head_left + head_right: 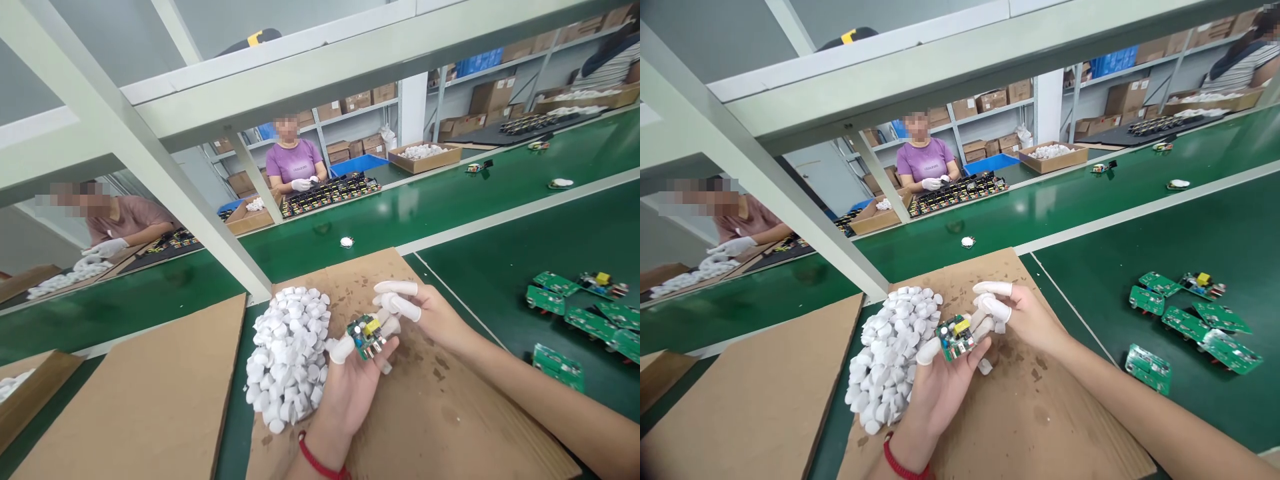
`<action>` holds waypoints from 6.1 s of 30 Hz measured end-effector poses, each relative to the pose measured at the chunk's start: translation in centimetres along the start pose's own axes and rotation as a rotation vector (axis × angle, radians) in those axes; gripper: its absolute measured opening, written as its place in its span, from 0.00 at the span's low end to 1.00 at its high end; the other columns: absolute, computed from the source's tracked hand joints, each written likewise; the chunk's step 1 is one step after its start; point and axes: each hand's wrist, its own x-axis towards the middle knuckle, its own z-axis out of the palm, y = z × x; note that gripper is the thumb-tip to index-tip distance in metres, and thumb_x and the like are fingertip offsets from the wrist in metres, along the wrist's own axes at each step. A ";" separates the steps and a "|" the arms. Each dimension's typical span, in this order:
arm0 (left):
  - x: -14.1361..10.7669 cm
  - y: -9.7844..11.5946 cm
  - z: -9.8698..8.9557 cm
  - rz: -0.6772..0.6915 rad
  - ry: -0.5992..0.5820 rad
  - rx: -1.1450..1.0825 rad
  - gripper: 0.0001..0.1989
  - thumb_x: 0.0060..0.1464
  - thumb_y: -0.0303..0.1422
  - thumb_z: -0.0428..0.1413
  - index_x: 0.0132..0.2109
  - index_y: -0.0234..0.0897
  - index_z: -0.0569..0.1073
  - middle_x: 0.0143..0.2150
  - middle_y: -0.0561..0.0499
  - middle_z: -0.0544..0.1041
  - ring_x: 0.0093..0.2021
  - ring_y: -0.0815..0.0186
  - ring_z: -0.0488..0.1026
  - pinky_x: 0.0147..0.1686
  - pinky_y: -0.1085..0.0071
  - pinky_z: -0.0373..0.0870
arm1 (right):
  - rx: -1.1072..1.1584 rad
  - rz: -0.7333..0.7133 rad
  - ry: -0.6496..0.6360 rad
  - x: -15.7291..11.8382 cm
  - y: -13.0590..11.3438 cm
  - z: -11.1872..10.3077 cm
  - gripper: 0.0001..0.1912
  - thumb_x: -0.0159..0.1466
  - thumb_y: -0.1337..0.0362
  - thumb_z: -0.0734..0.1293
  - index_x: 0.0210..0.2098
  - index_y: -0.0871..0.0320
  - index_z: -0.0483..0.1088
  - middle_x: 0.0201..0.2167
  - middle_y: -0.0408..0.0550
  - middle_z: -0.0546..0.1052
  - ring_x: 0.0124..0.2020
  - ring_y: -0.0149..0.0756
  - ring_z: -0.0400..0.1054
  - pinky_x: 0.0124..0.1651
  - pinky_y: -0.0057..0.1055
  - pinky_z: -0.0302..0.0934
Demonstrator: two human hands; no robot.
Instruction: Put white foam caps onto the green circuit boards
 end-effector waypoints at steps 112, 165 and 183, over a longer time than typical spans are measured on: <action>-0.4 -0.7 0.8 -0.095 -0.234 0.605 0.13 0.34 0.35 0.67 0.29 0.35 0.77 0.34 0.48 0.74 0.38 0.60 0.71 0.37 0.67 0.69 | 0.104 -0.227 -0.768 -0.4 -0.8 0.5 0.20 0.53 0.48 0.68 0.25 0.61 0.67 0.40 0.52 0.70 0.46 0.43 0.64 0.45 0.41 0.61; -0.5 -1.0 1.4 -0.091 -0.010 0.502 0.21 0.37 0.46 0.63 0.35 0.34 0.77 0.28 0.48 0.76 0.29 0.63 0.71 0.31 0.67 0.70 | 0.169 0.014 -0.692 -1.0 -1.3 0.9 0.25 0.52 0.64 0.70 0.50 0.59 0.68 0.25 0.42 0.71 0.19 0.23 0.60 0.22 0.20 0.58; -1.0 -1.4 -0.3 -0.186 -0.204 0.245 0.19 0.44 0.43 0.60 0.42 0.38 0.73 0.35 0.48 0.75 0.32 0.64 0.73 0.31 0.70 0.73 | 0.082 -0.211 -0.736 -0.9 -1.7 0.9 0.31 0.52 0.44 0.68 0.45 0.62 0.71 0.40 0.54 0.72 0.36 0.39 0.69 0.34 0.32 0.66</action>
